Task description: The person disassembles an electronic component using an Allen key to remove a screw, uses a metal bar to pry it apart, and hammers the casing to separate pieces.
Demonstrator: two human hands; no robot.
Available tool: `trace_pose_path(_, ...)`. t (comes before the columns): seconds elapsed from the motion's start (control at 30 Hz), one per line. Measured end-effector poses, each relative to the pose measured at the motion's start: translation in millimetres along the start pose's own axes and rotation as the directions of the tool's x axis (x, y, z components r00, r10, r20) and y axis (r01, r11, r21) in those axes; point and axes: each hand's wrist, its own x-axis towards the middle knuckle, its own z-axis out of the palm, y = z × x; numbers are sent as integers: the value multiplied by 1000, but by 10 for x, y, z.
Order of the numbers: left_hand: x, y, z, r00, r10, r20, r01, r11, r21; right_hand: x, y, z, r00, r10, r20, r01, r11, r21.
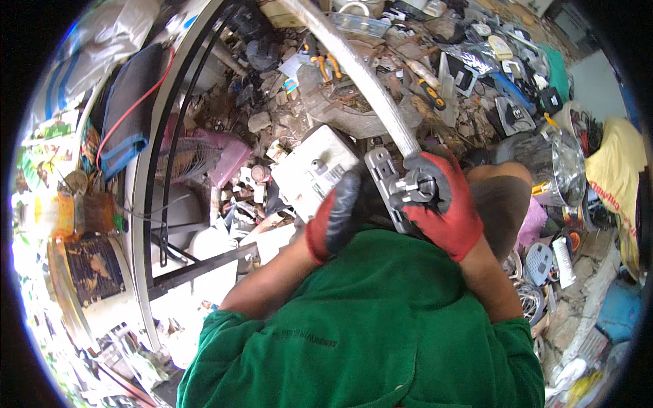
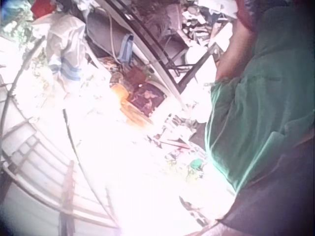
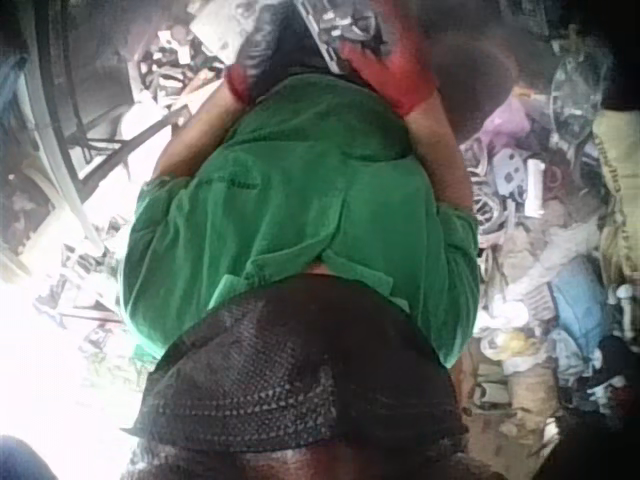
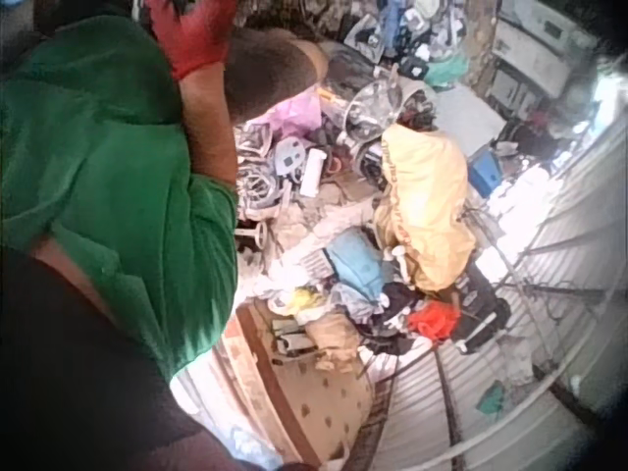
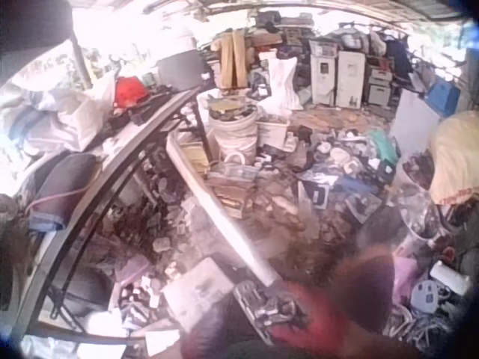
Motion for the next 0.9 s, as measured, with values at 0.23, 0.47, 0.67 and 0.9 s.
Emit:
trace_pose_path(0.23,21,64,-235,999,-2,-38,-7,968,-253,292,-154,244,997,-71,-19,72,991,108)
trace_pose_path(0.47,-8,78,-445,999,7,-42,-19,960,-281,-89,-97,285,998,25,50,-24,999,-33)
trace_pose_path(0.67,47,123,-506,997,70,39,-59,969,-240,-74,-109,287,979,204,29,-206,969,136)
trace_pose_path(0.9,163,638,-622,986,161,-35,-157,856,-493,-330,-345,-72,949,314,41,-313,915,253)
